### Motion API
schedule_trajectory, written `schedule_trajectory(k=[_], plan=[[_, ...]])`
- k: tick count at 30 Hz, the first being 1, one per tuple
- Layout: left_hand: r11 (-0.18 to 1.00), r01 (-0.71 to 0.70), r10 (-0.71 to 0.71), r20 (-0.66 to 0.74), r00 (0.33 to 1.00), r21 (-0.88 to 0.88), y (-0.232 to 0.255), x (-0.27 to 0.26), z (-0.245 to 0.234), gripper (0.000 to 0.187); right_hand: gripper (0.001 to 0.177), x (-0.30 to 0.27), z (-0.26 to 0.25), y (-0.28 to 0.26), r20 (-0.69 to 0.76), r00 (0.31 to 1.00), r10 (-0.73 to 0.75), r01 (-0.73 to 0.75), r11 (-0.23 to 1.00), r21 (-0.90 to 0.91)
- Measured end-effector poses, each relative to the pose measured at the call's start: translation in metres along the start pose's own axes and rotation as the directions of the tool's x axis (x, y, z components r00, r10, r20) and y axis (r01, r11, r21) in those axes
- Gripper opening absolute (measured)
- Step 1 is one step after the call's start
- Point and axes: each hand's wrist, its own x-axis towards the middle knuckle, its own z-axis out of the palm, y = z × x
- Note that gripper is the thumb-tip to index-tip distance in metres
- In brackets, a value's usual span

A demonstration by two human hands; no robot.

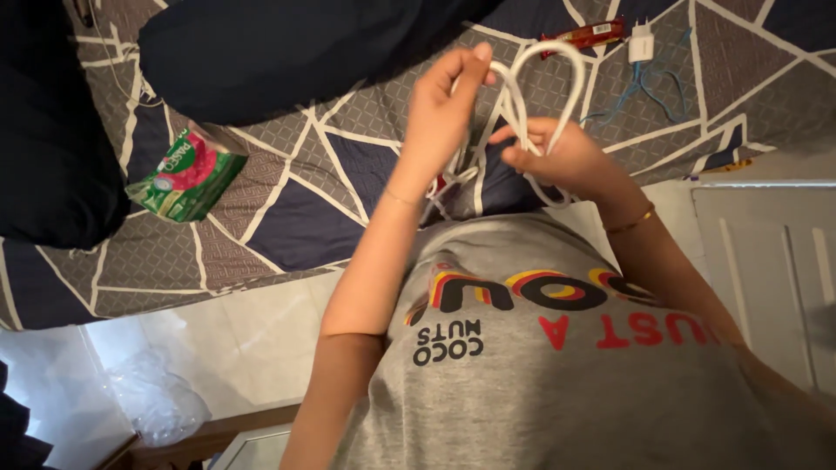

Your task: Wrapping the power cord around a clothes iron and carrying it from a bedroom to a living area.

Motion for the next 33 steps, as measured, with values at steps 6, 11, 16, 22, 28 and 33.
schedule_trajectory(k=[6,11,16,22,28,33], plan=[[0.986,-0.162,0.158,0.116,0.981,0.026,0.008,0.012,0.004,0.038,0.022,0.013,0.004,0.013,0.043,0.995,-0.088,0.091,0.991,-0.093],[0.986,0.150,-0.134,0.192,0.972,-0.071,0.017,0.013,-0.002,0.032,0.045,0.028,-0.016,0.019,-0.110,0.987,-0.120,0.116,0.992,-0.041],[0.976,-0.189,0.217,0.421,0.880,-0.109,0.025,-0.016,-0.011,0.039,0.045,0.008,-0.039,-0.038,-0.166,0.965,-0.204,0.236,0.950,0.204],[0.910,-0.221,0.113,0.300,0.947,0.352,0.012,-0.028,0.000,0.024,0.048,0.010,-0.046,-0.039,-0.200,0.942,-0.271,0.308,0.934,0.184],[0.986,-0.073,0.112,0.266,0.957,-0.151,-0.042,-0.011,0.015,0.026,0.024,0.026,-0.006,-0.020,-0.153,0.939,-0.307,0.317,0.948,0.042],[0.979,0.113,-0.088,0.147,0.985,-0.169,-0.039,0.002,0.007,0.053,0.023,0.015,0.019,-0.032,-0.154,0.948,-0.278,0.262,0.958,-0.114]])
